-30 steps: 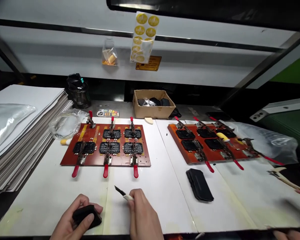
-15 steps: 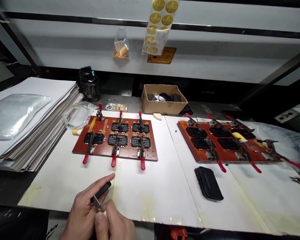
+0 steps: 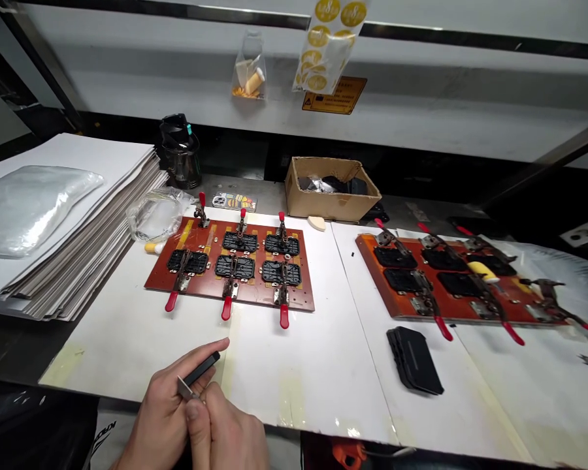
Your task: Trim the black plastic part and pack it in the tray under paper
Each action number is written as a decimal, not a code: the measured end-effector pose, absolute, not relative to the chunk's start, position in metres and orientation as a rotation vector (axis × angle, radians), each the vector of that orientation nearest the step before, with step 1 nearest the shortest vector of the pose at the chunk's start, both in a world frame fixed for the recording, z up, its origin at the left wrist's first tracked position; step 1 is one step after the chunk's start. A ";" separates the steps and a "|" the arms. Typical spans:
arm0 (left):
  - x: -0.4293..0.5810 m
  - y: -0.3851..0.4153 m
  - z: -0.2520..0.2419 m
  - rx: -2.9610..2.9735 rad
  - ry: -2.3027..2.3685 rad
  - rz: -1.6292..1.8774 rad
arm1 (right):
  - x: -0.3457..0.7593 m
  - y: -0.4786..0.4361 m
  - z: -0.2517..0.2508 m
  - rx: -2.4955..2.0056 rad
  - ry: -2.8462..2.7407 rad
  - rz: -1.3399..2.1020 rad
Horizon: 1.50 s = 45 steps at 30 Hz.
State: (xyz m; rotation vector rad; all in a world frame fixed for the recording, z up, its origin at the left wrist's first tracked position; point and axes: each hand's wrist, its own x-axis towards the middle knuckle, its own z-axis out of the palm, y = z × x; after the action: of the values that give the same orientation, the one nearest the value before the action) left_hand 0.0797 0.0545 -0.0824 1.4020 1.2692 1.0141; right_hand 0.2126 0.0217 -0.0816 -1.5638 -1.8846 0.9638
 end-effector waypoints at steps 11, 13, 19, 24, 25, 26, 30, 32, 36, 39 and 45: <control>0.075 0.050 -0.079 1.549 1.367 1.098 | 0.242 0.050 -0.072 -1.723 -1.453 1.231; 0.075 0.051 -0.080 1.548 1.398 1.066 | 0.248 0.055 -0.074 -1.709 -1.313 1.276; 0.074 0.047 -0.090 1.554 1.394 0.851 | 0.229 0.062 -0.061 -1.441 -1.322 1.285; 0.060 0.036 -0.098 1.186 1.459 0.808 | 0.228 0.079 -0.058 -1.491 -1.356 1.197; 0.055 0.036 -0.100 1.057 1.444 0.869 | 0.229 0.079 -0.060 -1.492 -1.296 1.204; 0.052 0.036 -0.101 0.917 1.403 0.933 | 0.229 0.077 -0.063 -1.449 -1.249 1.275; 0.047 0.043 -0.101 0.446 1.258 1.110 | 0.225 0.066 -0.074 -1.257 -1.074 1.655; 0.051 0.046 -0.099 0.455 1.285 1.118 | 0.226 0.066 -0.073 -1.349 -0.963 1.594; 0.066 0.042 -0.096 0.834 1.180 0.831 | 0.239 0.071 -0.058 -1.458 -1.032 1.471; 0.072 0.038 -0.095 0.921 1.179 0.579 | 0.247 0.071 -0.045 -1.334 -1.467 1.516; 0.070 0.050 -0.089 1.108 1.271 0.825 | 0.244 0.053 -0.049 -1.479 -1.618 1.362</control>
State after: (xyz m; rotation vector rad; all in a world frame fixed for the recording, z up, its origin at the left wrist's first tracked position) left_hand 0.0698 0.0501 -0.0892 1.1077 1.2706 0.8255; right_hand 0.2438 0.0530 -0.0487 -1.4791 -1.6183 1.3623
